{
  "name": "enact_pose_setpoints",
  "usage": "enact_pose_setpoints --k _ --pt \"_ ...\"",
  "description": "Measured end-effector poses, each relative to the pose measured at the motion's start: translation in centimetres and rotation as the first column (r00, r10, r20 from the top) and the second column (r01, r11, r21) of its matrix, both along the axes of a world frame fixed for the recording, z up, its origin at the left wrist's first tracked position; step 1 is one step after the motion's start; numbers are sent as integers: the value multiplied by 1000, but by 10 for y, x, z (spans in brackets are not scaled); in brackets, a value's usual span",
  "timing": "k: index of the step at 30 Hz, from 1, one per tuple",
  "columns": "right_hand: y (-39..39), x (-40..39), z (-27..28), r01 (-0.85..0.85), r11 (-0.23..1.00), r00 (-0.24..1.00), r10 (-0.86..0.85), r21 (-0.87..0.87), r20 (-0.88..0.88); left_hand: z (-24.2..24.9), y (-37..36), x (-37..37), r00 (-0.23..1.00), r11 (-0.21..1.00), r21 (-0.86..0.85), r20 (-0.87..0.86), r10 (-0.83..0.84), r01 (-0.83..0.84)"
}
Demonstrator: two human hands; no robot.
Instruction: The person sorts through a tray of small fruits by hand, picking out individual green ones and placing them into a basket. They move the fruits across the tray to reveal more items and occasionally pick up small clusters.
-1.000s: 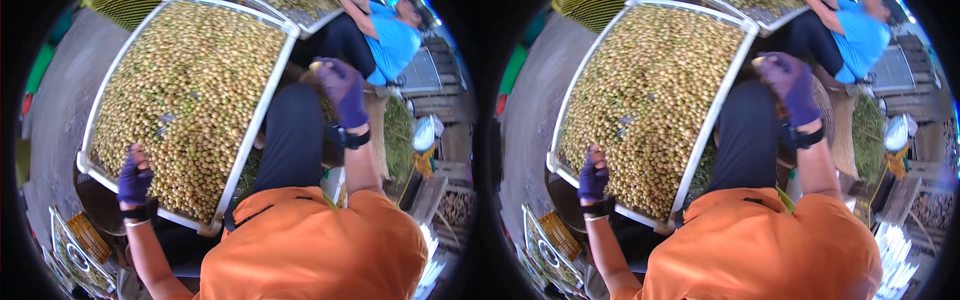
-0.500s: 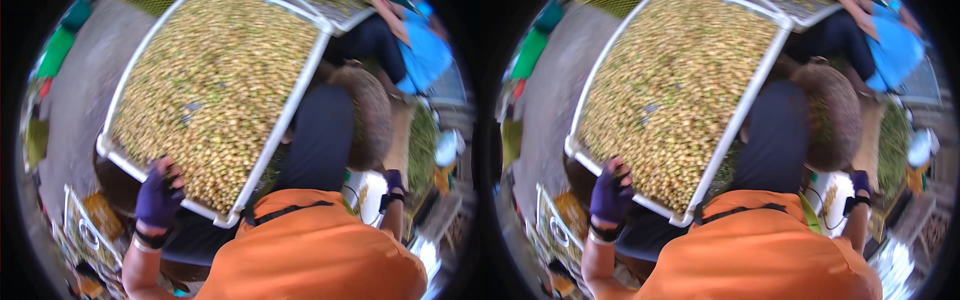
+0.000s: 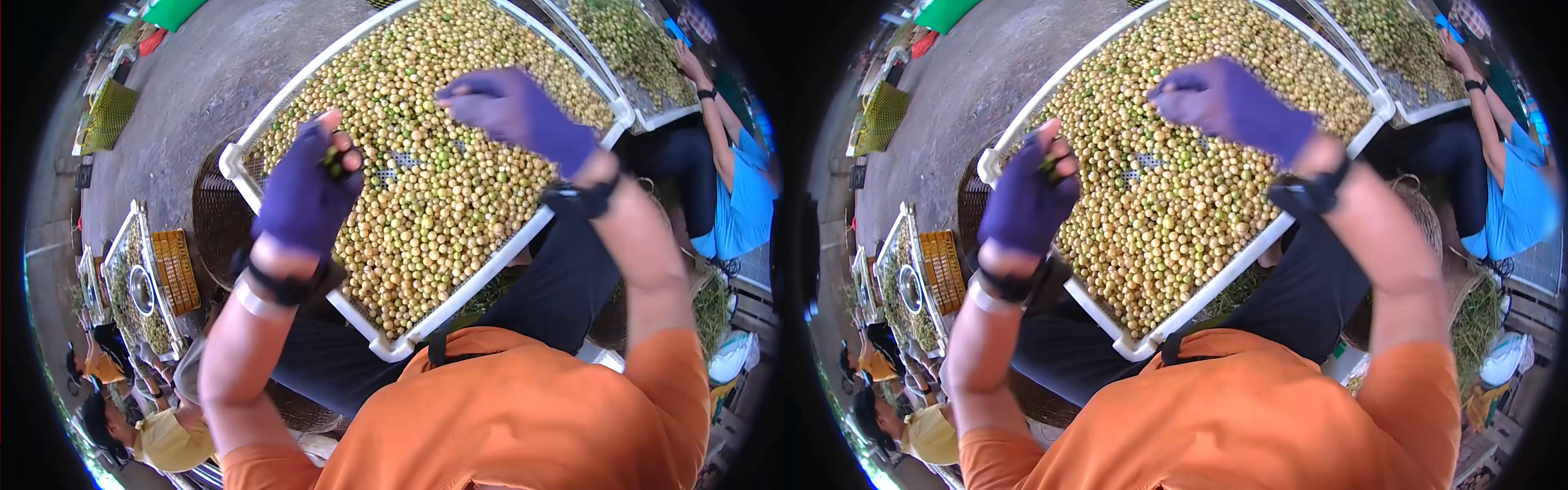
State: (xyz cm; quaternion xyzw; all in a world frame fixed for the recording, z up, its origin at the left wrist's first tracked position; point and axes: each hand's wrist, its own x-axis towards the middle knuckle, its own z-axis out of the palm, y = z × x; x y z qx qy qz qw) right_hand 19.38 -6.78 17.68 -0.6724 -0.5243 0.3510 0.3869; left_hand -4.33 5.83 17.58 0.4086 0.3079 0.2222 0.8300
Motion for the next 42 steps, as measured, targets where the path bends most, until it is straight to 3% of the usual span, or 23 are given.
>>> enact_pose_setpoints --k 1,2,4,5,9,11,13,15,18,20,22,25,26,27,29,32,33,34,35,36,38,41,42 --pt "23 -9 -31 49 994 999 -47 -95 22 -47 23 3 994 973 212 28 -102 93" --pt "40 -14 -77 51 999 984 -53 14 171 -85 38 15 943 780 585 -333 -18 222" --pt "60 -17 -150 -25 992 875 -38 123 483 -140 45 28 777 369 805 -571 266 465" --pt "62 -18 -170 -77 991 777 -6 105 630 -157 42 31 768 282 825 -562 308 490" --pt "47 -23 -179 -102 977 727 202 -187 656 -172 44 38 435 230 472 -879 195 851" --pt "37 -13 -166 -263 887 807 418 -380 417 -175 36 32 374 214 409 -908 189 887" --pt "25 0 -141 -308 854 913 389 -420 123 -178 33 26 398 170 436 -892 216 884" --pt "27 13 -152 -114 935 970 178 -336 165 -170 30 25 416 136 454 -877 239 880" --pt "39 17 -174 45 994 918 -3 -96 397 -179 32 31 376 157 415 -898 228 896" --pt "48 12 -189 -34 998 834 -4 58 552 -188 32 34 370 169 413 -899 235 895" --pt "55 2 -199 20 997 753 35 -76 658 -195 31 35 380 185 430 -890 252 884" --pt "58 -5 -200 44 987 686 81 -153 723 -189 38 33 490 521 492 -858 154 697" --pt "59 -4 -202 37 987 667 93 -158 740 -168 37 32 612 827 363 -790 29 430" --pt "60 -4 -200 31 986 645 104 -162 757 -164 41 27 856 989 104 -515 -38 107" --pt "62 -3 -198 27 977 647 145 -212 748 -168 53 21 979 998 -54 -198 -49 39" --pt "61 -2 -198 13 986 640 120 -166 759 -166 58 31 947 1000 30 -320 1 9" --pt "62 2 -199 33 985 728 94 -171 679 -164 59 36 924 996 78 -383 1 31" --pt "62 5 -200 53 982 805 64 -179 589 -175 61 49 704 773 498 -704 94 394" --pt "61 6 -195 72 979 871 31 -189 491 -177 69 57 581 232 615 -788 201 754" --pt "56 8 -191 163 971 966 -122 -173 227 -182 70 59 487 170 515 -854 180 840" --pt "42 7 -179 329 918 860 -388 -221 -331 -187 66 60 394 100 418 -898 198 903" --pt "36 2 -170 511 839 467 -453 -186 -760 -190 54 55 405 46 432 -874 269 901" --pt "37 4 -168 485 860 573 -448 -157 -686 -189 51 53 404 4 423 -869 284 906"
